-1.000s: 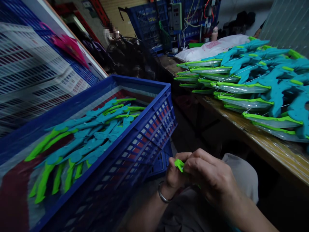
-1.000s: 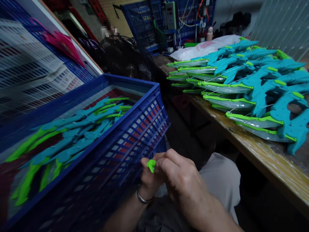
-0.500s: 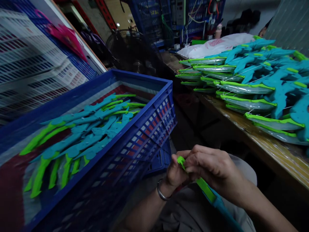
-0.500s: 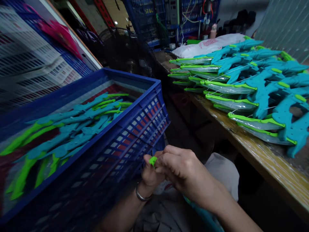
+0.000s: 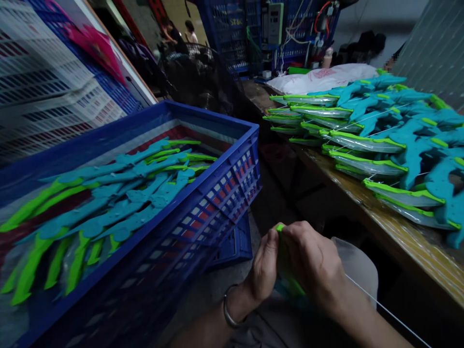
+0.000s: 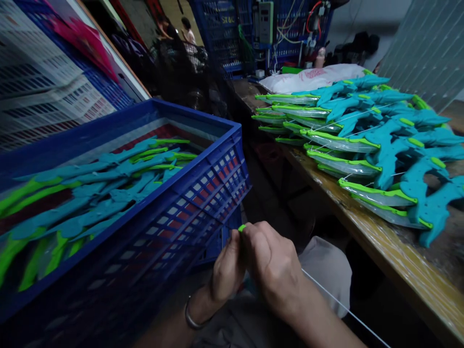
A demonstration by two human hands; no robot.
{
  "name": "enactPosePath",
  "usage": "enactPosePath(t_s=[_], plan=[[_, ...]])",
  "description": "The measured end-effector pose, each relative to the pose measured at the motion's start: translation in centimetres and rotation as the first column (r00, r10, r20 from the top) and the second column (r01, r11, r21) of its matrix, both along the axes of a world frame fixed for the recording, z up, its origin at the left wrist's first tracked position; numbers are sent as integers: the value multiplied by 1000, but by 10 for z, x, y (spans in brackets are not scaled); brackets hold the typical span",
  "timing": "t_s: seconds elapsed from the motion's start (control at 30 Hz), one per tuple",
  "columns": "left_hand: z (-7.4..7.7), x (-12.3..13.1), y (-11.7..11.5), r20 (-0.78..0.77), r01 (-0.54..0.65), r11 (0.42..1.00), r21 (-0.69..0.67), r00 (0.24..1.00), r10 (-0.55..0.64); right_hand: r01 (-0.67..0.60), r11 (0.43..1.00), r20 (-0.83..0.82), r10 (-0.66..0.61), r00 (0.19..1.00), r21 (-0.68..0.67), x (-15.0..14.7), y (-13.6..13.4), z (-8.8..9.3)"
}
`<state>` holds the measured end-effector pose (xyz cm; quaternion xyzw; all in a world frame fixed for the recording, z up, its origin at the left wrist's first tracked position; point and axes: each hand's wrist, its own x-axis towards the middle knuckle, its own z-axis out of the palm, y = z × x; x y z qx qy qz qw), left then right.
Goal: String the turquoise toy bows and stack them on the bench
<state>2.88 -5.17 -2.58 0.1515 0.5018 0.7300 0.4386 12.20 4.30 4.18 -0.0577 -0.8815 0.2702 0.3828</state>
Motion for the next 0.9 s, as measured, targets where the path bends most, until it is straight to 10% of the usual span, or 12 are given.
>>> enactPosePath(t_s=[0.37,0.63,0.9], plan=[[50,0,12,-430,3,998,-56,903,-27,306,940,-104,-293,950,151,-11,7,-19],[61,1,4,-291,411,901,-138,853,-433,513,857,-308,-477,823,44,-1,40,43],[52,-6,15,-179,220,975,-32,958,-222,267,956,-79,-278,957,-123,21,1,9]])
